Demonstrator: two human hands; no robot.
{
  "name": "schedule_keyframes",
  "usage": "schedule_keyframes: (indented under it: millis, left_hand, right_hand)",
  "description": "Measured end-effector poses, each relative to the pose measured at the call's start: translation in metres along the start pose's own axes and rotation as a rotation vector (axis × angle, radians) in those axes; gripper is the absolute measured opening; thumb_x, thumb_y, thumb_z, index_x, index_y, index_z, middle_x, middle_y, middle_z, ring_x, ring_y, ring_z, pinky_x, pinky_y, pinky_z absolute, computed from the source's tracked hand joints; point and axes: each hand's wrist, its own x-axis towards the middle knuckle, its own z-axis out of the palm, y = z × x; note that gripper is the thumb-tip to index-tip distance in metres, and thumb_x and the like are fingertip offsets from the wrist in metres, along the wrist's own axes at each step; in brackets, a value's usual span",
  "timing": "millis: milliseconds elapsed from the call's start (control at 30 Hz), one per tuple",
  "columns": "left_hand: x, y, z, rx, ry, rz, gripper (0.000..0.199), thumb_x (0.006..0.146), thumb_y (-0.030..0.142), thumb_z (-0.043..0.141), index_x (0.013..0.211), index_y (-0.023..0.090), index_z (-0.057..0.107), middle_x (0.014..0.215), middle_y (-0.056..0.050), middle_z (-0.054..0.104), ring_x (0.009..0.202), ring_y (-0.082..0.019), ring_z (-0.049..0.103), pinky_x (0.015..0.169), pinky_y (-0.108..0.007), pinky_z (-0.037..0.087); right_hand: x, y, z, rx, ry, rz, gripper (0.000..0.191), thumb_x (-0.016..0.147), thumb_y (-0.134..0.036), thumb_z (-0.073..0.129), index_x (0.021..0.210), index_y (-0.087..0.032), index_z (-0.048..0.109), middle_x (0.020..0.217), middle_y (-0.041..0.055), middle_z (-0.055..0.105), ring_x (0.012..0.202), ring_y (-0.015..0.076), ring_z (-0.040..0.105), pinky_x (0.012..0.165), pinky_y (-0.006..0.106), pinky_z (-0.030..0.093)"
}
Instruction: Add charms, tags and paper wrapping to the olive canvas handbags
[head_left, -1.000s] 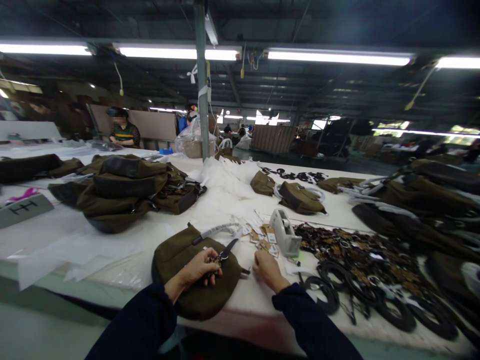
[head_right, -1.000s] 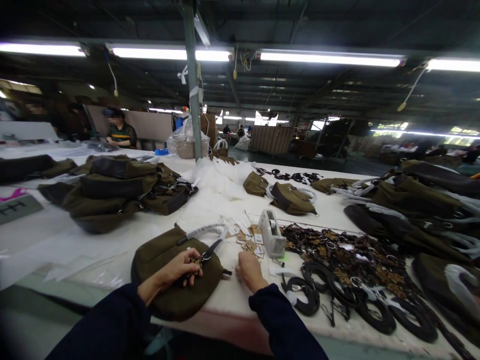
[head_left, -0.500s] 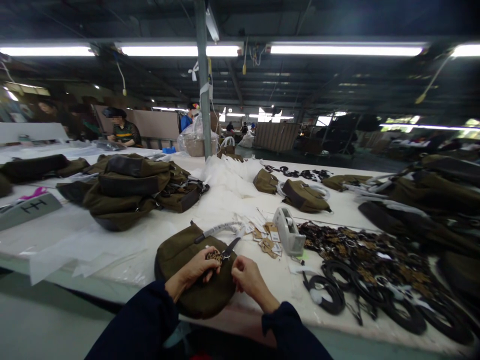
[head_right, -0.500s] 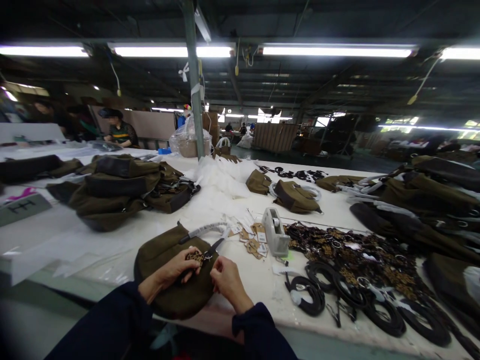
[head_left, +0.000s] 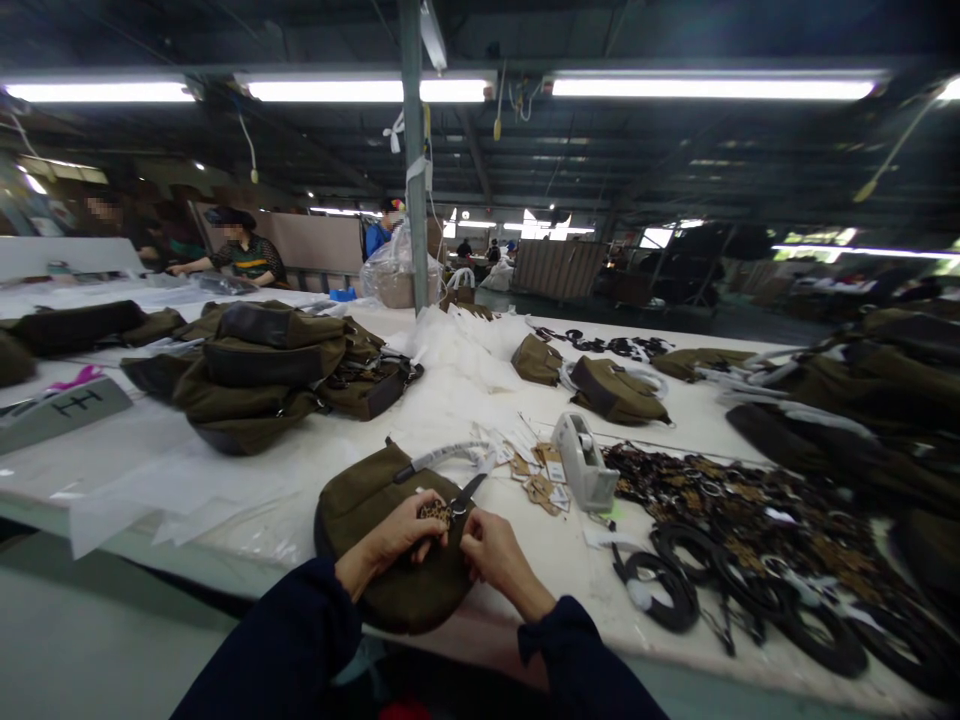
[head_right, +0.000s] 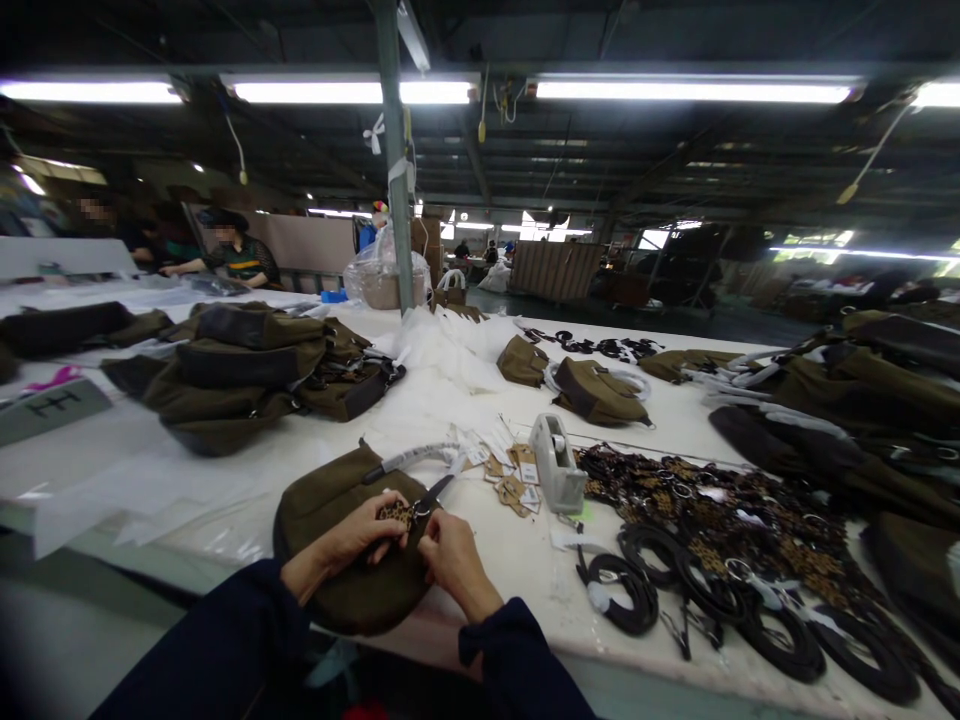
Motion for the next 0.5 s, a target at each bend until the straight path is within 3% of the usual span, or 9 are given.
schedule_keyframes:
  millis: [133,267,367,500]
  left_hand:
    - [-0.001,0.007,0.003,0.079,0.018,0.017,0.031,0.086,0.048,0.055,0.092,0.018,0.052,0.074,-0.004,0.070,0.035,-0.007,0.048,0.031,-0.016,0.027]
    - [0.003,0.006,0.003,0.120,0.135,0.020,0.051,0.092,0.061,0.034,0.084,0.016,0.057,0.068,-0.006,0.069,0.032,-0.007,0.046,0.030,-0.018,0.025]
    - [0.006,0.005,0.001,0.152,0.156,-0.007,0.042,0.089,0.055,0.043,0.084,0.016,0.057,0.067,-0.004,0.068,0.032,-0.007,0.046,0.029,-0.017,0.025]
    - [0.007,0.007,0.001,0.217,0.058,-0.018,0.022,0.074,0.030,0.065,0.088,0.017,0.055,0.071,0.001,0.065,0.034,-0.005,0.045,0.030,-0.015,0.032]
  right_hand:
    - [0.007,-0.004,-0.002,-0.073,0.046,-0.031,0.012,0.073,-0.008,0.050,0.074,-0.020,0.050,0.058,-0.0039,0.059,0.039,0.0082,0.052,0.039,0.017,0.031]
    - [0.011,-0.008,-0.006,-0.161,0.105,-0.078,0.012,0.073,-0.007,0.051,0.073,-0.019,0.051,0.065,-0.0021,0.060,0.045,0.0075,0.049,0.045,0.019,0.028]
    - [0.013,-0.009,-0.007,-0.203,0.121,-0.102,0.010,0.075,-0.008,0.053,0.074,-0.019,0.053,0.064,-0.0022,0.059,0.049,0.0086,0.048,0.050,0.021,0.027]
    - [0.014,-0.008,-0.009,-0.219,0.130,-0.112,0.009,0.078,-0.010,0.053,0.075,-0.019,0.053,0.066,-0.0014,0.059,0.056,0.0103,0.051,0.053,0.021,0.028]
